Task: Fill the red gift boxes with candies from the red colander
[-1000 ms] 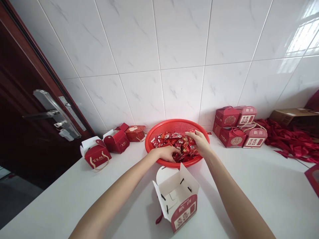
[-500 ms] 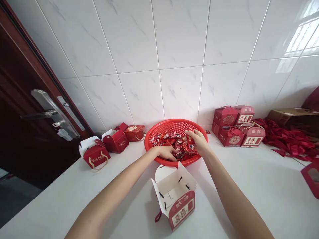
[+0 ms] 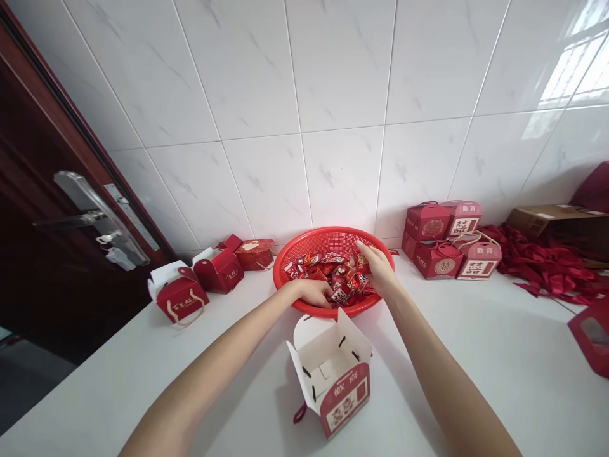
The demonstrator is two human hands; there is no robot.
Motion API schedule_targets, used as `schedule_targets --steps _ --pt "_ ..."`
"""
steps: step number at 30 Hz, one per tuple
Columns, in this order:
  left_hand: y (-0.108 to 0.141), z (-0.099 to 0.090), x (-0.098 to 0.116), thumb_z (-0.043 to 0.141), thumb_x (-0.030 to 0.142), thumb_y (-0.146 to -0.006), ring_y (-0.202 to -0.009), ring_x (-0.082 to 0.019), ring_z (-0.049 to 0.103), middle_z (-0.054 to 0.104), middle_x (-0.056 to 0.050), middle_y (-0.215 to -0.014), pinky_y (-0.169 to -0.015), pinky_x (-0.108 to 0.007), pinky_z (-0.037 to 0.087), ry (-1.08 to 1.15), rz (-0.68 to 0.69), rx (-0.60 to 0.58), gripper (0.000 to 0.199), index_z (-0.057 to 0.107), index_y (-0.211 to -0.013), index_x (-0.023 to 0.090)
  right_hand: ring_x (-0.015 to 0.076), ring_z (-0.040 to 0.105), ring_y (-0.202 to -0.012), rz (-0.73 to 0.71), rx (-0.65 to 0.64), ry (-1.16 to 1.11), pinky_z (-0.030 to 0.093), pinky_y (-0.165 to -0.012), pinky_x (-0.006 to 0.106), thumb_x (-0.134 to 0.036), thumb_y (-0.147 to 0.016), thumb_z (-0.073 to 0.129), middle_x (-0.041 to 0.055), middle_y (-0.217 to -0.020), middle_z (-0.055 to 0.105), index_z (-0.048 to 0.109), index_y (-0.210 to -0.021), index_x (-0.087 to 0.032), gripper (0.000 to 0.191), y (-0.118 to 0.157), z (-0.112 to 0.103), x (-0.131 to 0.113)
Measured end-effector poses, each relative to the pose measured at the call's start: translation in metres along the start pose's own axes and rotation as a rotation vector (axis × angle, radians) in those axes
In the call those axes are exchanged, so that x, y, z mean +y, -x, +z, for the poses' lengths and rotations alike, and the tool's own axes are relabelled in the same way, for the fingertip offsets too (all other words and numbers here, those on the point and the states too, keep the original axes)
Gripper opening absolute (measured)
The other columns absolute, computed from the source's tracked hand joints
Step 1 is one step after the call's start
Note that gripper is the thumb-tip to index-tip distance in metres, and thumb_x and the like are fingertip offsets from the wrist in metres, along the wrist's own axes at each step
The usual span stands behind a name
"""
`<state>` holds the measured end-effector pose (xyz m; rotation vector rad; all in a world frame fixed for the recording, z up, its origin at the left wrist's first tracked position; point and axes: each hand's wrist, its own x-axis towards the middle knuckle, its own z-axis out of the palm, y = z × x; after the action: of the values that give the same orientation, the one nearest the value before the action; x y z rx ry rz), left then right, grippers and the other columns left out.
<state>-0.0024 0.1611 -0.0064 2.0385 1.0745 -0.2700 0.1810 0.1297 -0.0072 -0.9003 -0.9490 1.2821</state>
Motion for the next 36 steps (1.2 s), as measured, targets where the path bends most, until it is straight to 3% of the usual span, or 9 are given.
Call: schedule_targets --steps 11,17,24,29,36 --pt "-0.002 -0.001 -0.006 0.072 0.035 -0.067 -0.054 -0.013 0.046 0.054 0.005 -0.053 -0.056 -0.025 0.034 0.049 0.121 0.105 0.022 0.061 -0.055 0.020 0.0158 0.053 -0.052 -0.012 0.006 -0.017 0.043 -0.051 0.031 -0.062 -0.062 0.084 0.0004 -0.058 0.063 0.059 -0.062 -0.023 0.047 0.000 0.001 0.001" --pt "-0.007 -0.003 -0.011 0.073 0.045 -0.073 -0.062 -0.016 0.053 0.060 0.002 -0.059 -0.062 -0.026 0.041 0.179 0.220 0.339 0.029 0.067 -0.065 0.018 0.0151 0.054 -0.052 -0.037 0.033 -0.042 0.043 -0.050 0.029 -0.059 -0.064 0.083 -0.0001 -0.059 0.064 0.060 -0.065 -0.022 0.043 -0.003 -0.001 0.002" --pt "-0.012 -0.004 -0.017 0.069 0.050 -0.076 -0.061 -0.018 0.052 0.057 0.002 -0.060 -0.062 -0.030 0.042 0.288 0.268 0.578 0.036 0.058 -0.063 0.019 0.0175 0.062 -0.066 -0.067 0.142 -0.063 0.049 -0.058 0.029 -0.052 -0.061 0.086 -0.0003 -0.071 0.068 0.064 -0.069 -0.022 0.038 -0.004 -0.002 0.005" --pt "-0.013 -0.004 -0.018 0.068 0.050 -0.077 -0.066 -0.018 0.054 0.056 0.003 -0.063 -0.066 -0.030 0.043 0.320 0.280 0.699 0.037 0.053 -0.062 0.020 0.0192 0.064 -0.066 -0.120 0.046 -0.028 0.051 -0.063 0.032 -0.048 -0.060 0.088 -0.0006 -0.068 0.067 0.060 -0.069 -0.022 0.039 0.000 0.001 0.002" --pt "-0.013 -0.006 -0.018 0.064 0.050 -0.080 -0.073 -0.020 0.058 0.062 0.000 -0.067 -0.070 -0.031 0.045 0.338 0.238 0.718 0.035 0.057 -0.067 0.019 0.0202 0.067 -0.072 -0.103 0.000 -0.002 0.054 -0.068 0.034 -0.030 -0.053 0.088 0.0010 -0.076 0.073 0.066 -0.074 -0.021 0.032 0.000 0.000 0.003"
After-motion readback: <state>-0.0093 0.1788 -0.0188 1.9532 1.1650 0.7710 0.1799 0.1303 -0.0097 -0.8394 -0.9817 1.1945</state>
